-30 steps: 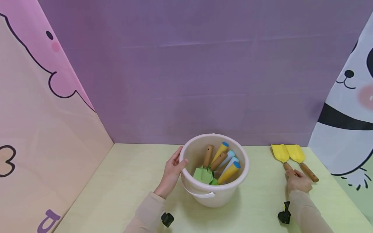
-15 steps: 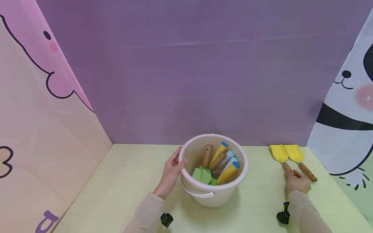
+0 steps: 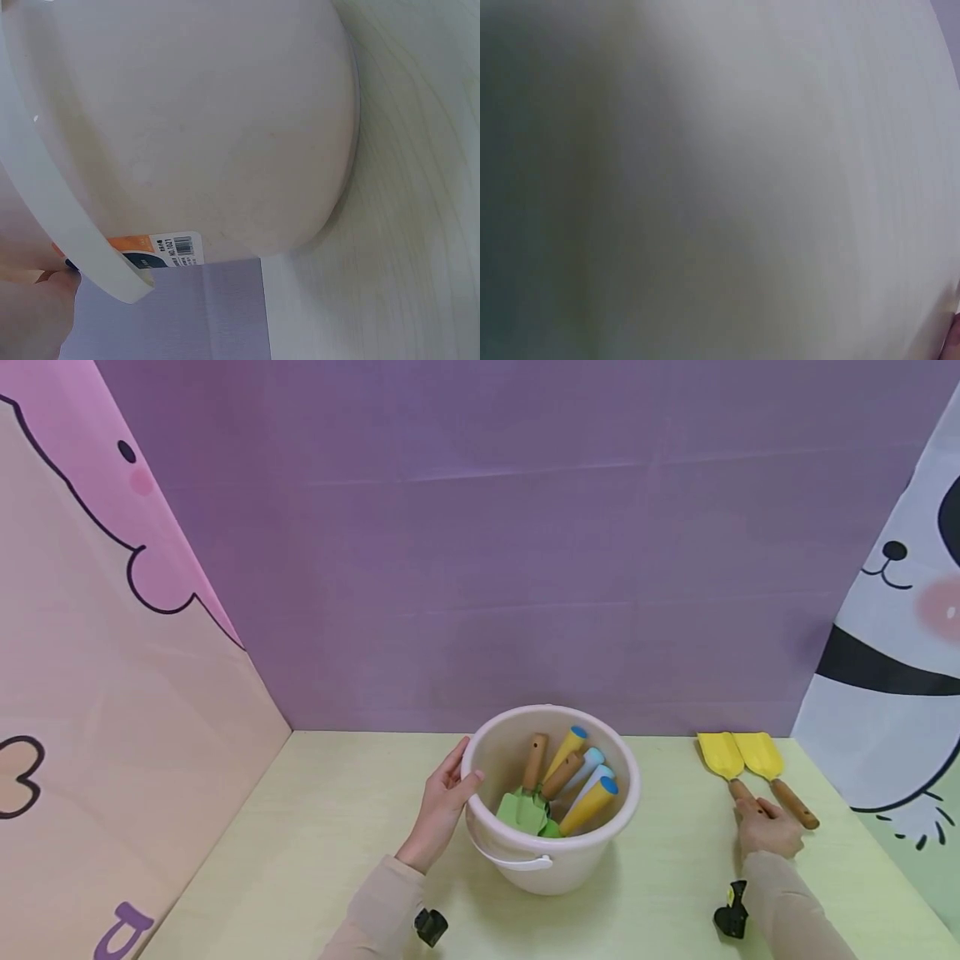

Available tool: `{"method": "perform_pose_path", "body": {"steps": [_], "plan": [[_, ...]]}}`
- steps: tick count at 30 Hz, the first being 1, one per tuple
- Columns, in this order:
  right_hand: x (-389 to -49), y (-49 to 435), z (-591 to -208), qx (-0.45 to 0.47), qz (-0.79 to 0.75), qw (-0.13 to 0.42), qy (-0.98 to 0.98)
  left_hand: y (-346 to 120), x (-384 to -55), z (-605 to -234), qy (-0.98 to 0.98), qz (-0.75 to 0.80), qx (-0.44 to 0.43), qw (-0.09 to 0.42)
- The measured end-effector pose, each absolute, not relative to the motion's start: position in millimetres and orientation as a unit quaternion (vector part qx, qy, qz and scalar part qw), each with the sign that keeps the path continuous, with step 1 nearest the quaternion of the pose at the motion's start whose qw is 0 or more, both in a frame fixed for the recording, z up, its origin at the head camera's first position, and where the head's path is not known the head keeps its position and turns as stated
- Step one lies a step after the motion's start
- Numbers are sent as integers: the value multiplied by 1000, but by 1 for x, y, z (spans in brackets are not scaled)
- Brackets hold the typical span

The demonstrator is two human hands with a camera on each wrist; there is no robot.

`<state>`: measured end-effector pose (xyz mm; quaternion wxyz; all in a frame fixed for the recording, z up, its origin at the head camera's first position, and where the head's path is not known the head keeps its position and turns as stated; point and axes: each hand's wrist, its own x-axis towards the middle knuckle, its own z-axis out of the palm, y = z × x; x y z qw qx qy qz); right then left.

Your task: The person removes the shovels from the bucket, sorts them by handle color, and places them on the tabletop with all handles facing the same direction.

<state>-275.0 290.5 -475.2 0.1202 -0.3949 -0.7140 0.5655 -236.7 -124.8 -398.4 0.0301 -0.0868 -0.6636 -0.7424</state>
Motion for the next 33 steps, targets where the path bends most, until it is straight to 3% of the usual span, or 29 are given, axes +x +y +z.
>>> {"method": "perform_pose_path", "body": {"steps": [13,23,33], "plan": [[-276,293,-473,-394,587,102,-700,-125,-235,-396,-663,-743,-90,33],[-265,300,-468,-342,553,79,-756,-125,-236,-397,-666,-741,-82,30],[-265,310,-441,-303,531,112,-783,-124,-236,-397,-661,-745,-85,30]]}}
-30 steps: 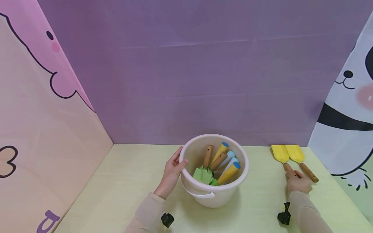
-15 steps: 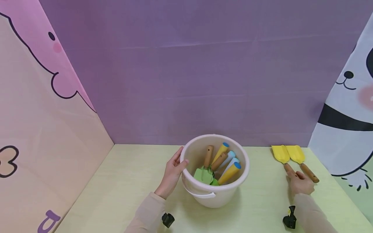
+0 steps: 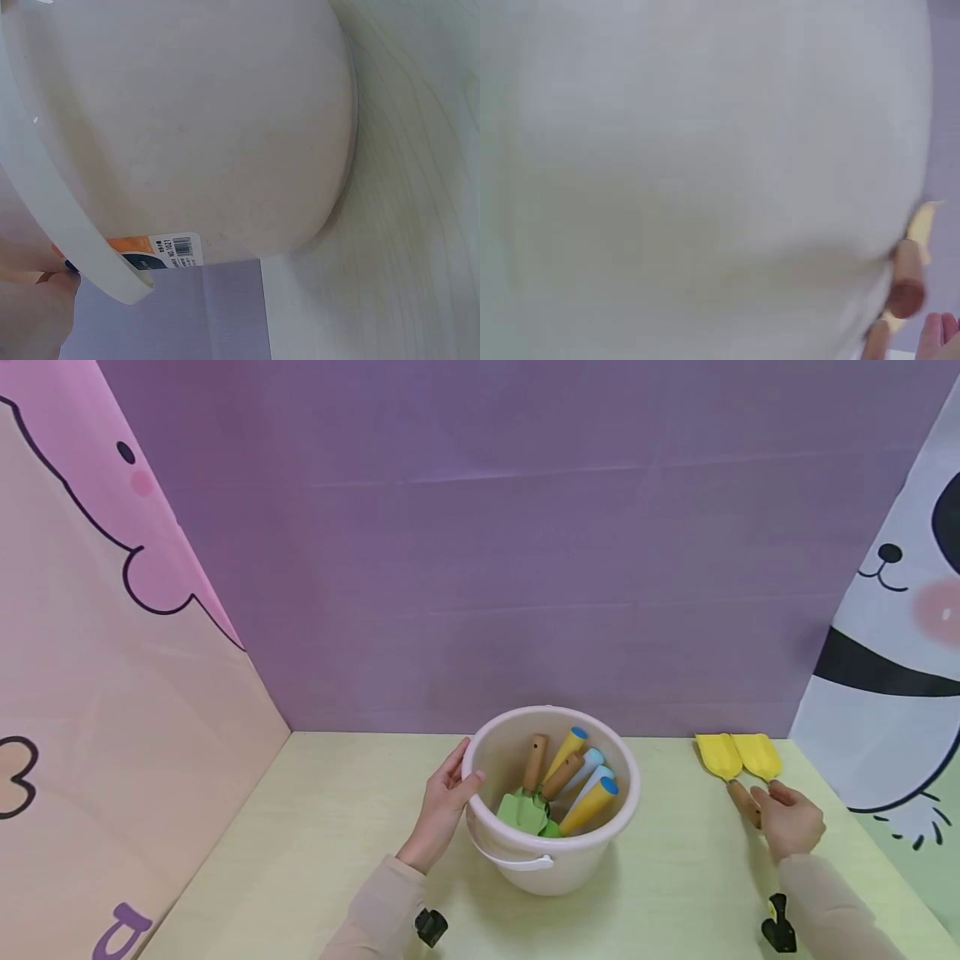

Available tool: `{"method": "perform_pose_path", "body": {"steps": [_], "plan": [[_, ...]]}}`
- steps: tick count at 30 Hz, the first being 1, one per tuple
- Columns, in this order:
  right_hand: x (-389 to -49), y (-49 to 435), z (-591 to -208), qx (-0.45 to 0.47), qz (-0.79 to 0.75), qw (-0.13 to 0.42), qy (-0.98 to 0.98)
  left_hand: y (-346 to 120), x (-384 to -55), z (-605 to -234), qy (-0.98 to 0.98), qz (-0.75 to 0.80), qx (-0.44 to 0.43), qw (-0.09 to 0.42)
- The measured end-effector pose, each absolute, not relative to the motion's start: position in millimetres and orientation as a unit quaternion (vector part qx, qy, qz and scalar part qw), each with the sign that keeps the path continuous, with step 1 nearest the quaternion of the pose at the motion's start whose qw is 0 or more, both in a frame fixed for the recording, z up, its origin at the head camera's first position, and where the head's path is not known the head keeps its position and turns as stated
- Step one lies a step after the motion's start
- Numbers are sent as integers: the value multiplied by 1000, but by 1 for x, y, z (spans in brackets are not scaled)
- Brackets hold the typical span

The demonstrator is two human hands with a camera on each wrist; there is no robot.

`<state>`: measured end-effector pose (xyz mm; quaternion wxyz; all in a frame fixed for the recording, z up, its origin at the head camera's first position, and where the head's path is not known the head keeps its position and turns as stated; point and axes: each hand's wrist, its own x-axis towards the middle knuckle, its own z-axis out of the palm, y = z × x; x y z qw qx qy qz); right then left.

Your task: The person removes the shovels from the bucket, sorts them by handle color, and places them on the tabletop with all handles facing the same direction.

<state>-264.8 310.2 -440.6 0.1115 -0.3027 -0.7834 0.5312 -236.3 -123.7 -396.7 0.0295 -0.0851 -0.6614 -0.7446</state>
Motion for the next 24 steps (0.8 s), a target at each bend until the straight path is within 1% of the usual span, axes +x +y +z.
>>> {"method": "perform_pose_path", "body": {"steps": [3,5,9,12,14,19,24], "plan": [[-266,313,-431,-272,510,99,-810,-124,-236,-397,-662,-744,-85,29],[-265,314,-424,-236,490,75,-836,-124,-236,-396,-663,-743,-86,28],[-260,315,-406,-128,448,14,-885,-123,-236,-395,-663,-743,-87,28],[-257,312,-388,-51,411,-13,-910,-123,-237,-395,-662,-744,-88,28],[-256,307,-375,-10,382,-14,-924,-123,-237,-396,-661,-745,-87,28],[-251,290,-344,55,344,2,-937,-124,-236,-397,-662,-744,-87,31],[-245,267,-319,104,356,-1,-929,-124,-236,-397,-659,-746,-86,32]]}}
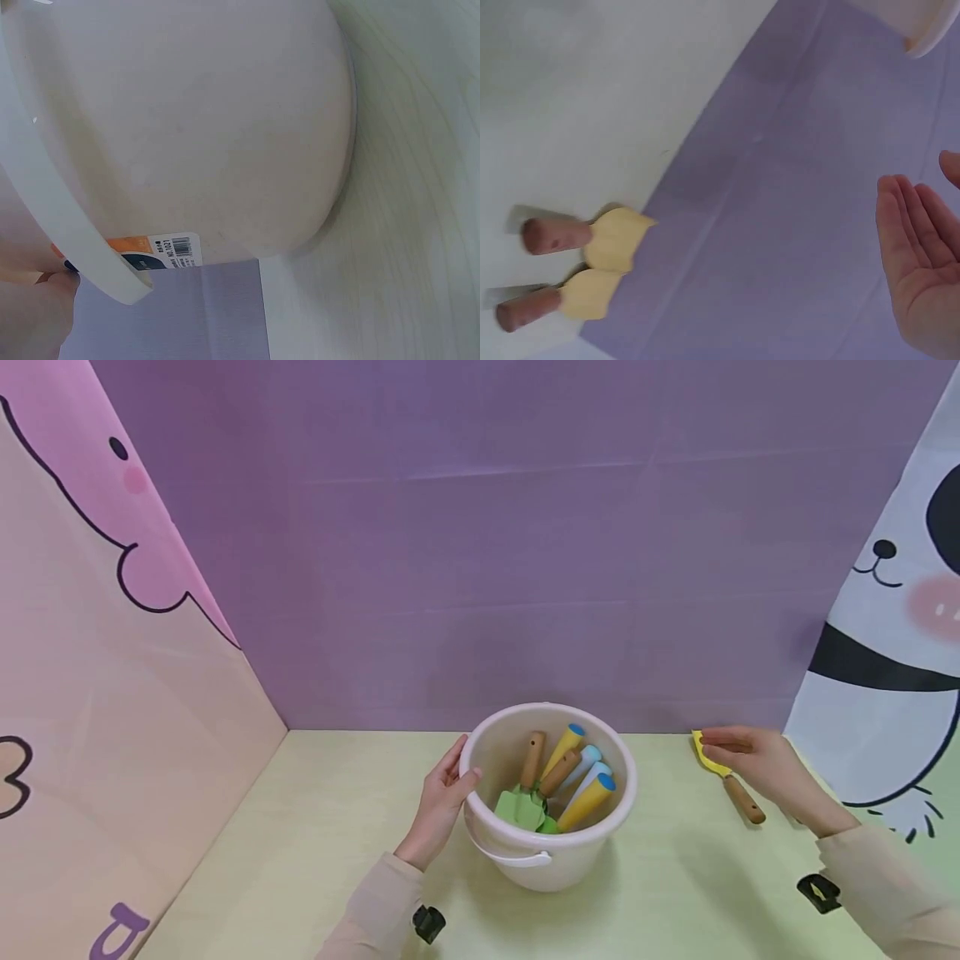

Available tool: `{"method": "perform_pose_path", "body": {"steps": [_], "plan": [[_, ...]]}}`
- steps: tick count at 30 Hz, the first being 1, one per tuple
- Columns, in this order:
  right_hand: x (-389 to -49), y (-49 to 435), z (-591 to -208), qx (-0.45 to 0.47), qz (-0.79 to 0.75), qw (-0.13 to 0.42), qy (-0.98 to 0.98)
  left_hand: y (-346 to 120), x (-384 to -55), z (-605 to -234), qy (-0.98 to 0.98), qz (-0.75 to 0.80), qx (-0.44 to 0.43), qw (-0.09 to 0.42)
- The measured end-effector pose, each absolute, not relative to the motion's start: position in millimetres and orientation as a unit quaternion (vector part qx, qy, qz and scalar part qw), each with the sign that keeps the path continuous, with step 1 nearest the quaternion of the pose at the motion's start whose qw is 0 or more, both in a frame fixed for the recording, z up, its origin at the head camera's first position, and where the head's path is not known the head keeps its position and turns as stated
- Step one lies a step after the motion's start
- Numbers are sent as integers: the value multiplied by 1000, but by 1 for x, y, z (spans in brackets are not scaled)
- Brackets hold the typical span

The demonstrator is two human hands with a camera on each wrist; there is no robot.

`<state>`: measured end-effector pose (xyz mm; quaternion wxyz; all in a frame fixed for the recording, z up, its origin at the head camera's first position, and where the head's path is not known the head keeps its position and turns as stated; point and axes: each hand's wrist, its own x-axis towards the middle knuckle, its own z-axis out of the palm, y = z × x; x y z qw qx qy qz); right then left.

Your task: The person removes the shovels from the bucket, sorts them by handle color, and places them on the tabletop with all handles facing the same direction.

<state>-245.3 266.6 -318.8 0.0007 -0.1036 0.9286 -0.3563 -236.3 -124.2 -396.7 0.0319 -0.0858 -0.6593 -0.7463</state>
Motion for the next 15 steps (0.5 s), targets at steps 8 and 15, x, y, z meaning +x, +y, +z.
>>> {"method": "perform_pose_path", "body": {"steps": [8,15], "plan": [[-246,224,-301,-196,-353,-33,914,-125,-236,-394,-664,-743,-84,32],[-253,200,-300,-256,-330,-41,908,-125,-236,-395,-670,-737,-84,27]]}}
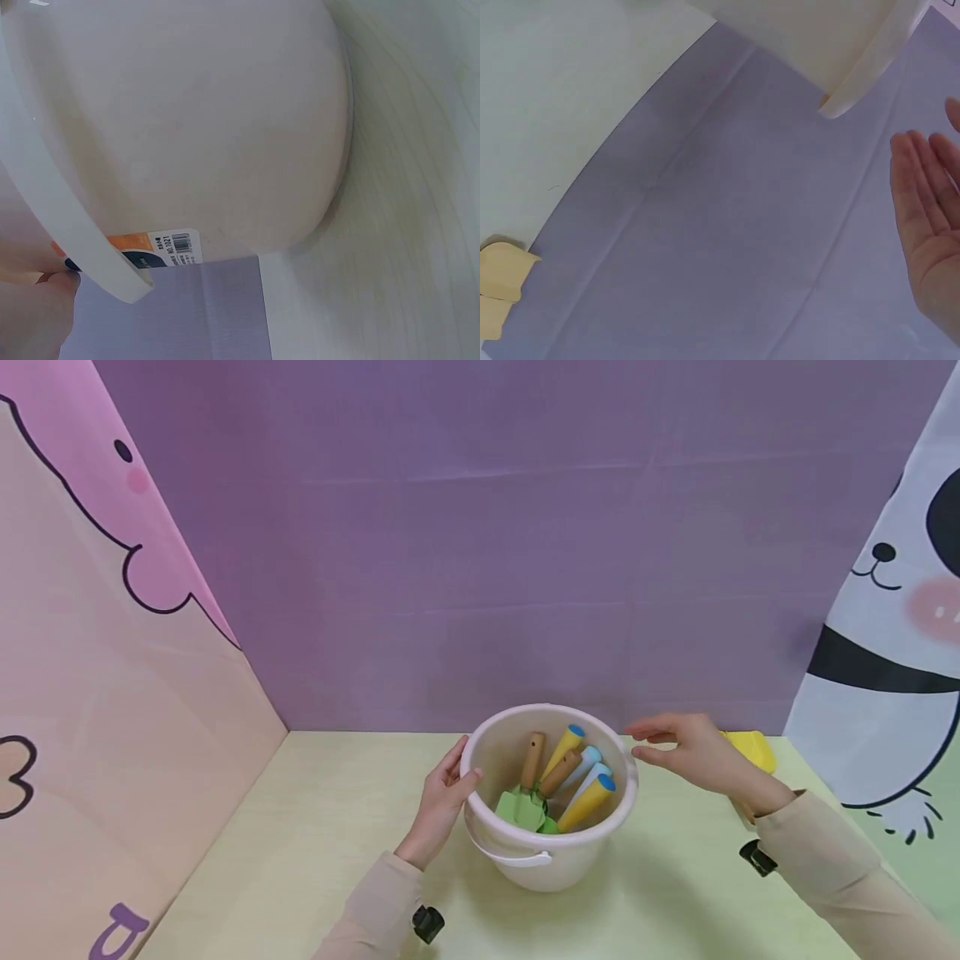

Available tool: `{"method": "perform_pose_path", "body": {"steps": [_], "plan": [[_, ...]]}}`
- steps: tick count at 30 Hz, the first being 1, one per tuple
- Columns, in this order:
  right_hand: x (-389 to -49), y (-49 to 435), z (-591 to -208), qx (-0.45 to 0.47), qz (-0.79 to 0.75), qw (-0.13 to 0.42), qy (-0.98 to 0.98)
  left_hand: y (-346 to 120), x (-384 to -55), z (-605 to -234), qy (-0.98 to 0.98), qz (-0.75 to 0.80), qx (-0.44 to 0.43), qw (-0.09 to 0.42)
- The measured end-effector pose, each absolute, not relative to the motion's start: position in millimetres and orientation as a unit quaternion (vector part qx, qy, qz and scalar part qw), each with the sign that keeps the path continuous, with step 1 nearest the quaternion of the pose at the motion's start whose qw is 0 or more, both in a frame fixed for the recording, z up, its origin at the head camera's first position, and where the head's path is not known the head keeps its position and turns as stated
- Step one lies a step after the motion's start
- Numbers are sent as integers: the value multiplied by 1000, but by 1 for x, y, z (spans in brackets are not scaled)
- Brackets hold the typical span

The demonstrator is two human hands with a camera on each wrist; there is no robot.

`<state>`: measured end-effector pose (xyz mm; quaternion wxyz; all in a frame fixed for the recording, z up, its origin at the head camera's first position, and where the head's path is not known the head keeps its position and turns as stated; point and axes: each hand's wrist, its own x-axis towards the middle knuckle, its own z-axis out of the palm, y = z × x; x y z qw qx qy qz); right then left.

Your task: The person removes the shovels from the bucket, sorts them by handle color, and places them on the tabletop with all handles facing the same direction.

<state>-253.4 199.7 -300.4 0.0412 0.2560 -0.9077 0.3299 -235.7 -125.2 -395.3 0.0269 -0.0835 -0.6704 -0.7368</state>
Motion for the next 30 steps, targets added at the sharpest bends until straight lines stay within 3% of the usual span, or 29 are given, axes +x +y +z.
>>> {"method": "perform_pose_path", "body": {"steps": [10,30], "plan": [[-266,161,-316,316,301,-9,-900,-126,-237,-396,-669,-737,-85,30],[-297,128,-327,362,233,1,-903,-128,-237,-395,-678,-730,-83,25]]}}
